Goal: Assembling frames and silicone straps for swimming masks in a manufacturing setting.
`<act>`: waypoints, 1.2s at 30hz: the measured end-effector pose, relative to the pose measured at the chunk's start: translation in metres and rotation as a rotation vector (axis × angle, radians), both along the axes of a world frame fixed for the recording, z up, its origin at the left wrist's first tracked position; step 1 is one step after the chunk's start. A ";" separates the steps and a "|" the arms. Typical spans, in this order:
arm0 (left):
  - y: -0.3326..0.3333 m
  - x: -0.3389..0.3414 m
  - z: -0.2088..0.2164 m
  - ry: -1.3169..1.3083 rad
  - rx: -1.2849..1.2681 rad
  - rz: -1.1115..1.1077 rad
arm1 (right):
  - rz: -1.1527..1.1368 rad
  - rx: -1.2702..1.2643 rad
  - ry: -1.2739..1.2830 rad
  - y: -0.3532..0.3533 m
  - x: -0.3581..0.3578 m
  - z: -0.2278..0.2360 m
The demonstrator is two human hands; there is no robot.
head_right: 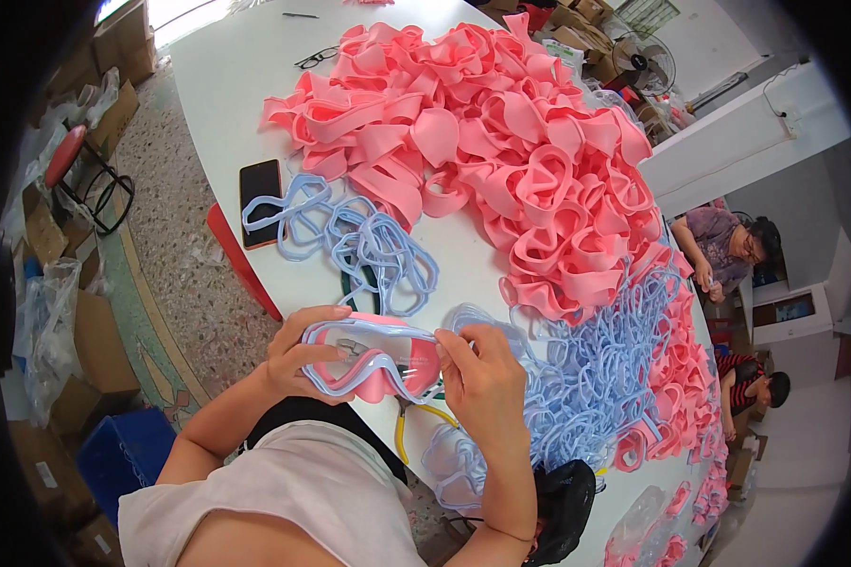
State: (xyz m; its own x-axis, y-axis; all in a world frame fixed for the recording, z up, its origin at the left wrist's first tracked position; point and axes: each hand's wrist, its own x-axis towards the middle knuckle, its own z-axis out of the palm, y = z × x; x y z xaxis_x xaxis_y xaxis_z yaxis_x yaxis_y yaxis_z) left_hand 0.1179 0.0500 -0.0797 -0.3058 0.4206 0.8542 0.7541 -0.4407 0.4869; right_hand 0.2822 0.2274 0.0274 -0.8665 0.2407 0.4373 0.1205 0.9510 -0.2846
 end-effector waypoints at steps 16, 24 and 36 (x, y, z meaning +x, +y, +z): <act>-0.010 0.008 0.005 0.134 0.159 -0.115 | 0.315 0.023 0.157 -0.016 -0.015 0.004; -0.018 0.004 0.008 0.406 0.129 -0.085 | 0.420 -0.185 -0.062 -0.016 -0.016 0.020; -0.018 0.011 0.041 0.162 -0.421 0.150 | 0.429 -0.049 -0.048 -0.018 -0.023 0.003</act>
State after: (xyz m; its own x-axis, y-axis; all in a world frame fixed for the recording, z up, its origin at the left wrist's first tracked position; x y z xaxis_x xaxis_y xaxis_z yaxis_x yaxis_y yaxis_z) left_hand 0.1293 0.0324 -0.0385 -0.2662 0.7018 0.6608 0.8753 -0.1112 0.4706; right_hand 0.2590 0.2093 0.0308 -0.9115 -0.1262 0.3914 -0.2686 0.9034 -0.3343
